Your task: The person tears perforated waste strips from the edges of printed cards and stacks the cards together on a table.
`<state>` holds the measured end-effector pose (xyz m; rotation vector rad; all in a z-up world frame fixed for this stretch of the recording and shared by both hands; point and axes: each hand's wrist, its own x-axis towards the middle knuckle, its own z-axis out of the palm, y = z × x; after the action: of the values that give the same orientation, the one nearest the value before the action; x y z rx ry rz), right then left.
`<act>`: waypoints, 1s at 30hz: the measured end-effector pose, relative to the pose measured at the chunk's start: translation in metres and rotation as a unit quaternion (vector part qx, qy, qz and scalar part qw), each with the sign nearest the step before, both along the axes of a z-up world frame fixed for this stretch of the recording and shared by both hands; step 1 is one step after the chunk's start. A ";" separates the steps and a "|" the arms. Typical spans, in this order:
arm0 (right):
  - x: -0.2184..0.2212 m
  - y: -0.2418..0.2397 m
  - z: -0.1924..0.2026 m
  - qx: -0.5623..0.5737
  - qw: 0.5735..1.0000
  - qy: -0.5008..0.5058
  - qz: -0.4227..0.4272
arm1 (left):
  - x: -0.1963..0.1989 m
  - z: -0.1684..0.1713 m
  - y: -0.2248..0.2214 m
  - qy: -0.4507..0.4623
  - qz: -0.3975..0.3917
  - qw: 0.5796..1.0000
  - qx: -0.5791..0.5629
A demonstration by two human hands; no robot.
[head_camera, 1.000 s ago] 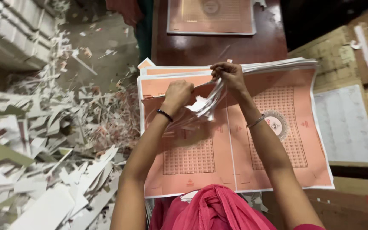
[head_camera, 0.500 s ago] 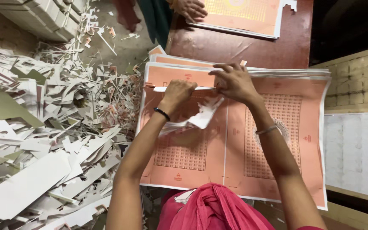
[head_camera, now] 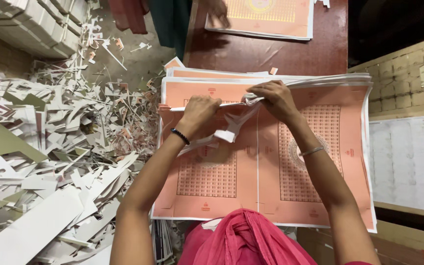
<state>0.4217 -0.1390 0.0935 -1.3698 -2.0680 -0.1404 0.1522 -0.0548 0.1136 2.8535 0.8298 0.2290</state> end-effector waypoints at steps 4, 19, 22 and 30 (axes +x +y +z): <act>-0.018 -0.001 -0.002 -0.024 0.998 -0.036 0.040 | -0.003 -0.029 -0.006 0.009 0.017 1.000 0.020; -0.032 0.044 0.012 -0.403 0.914 -0.045 -0.021 | -0.010 -0.086 -0.049 -0.086 0.049 0.972 0.211; -0.040 0.042 0.005 -0.356 0.901 -0.248 -0.015 | -0.006 -0.087 -0.041 -0.048 0.053 0.988 0.135; -0.037 0.022 -0.029 -0.152 0.986 -0.051 -0.052 | 0.001 -0.104 -0.036 -0.023 0.053 0.980 0.188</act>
<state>0.3851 -0.1174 0.0643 -1.6858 -2.1688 0.0651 0.1535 -0.0911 0.0093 3.1351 1.0265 0.5136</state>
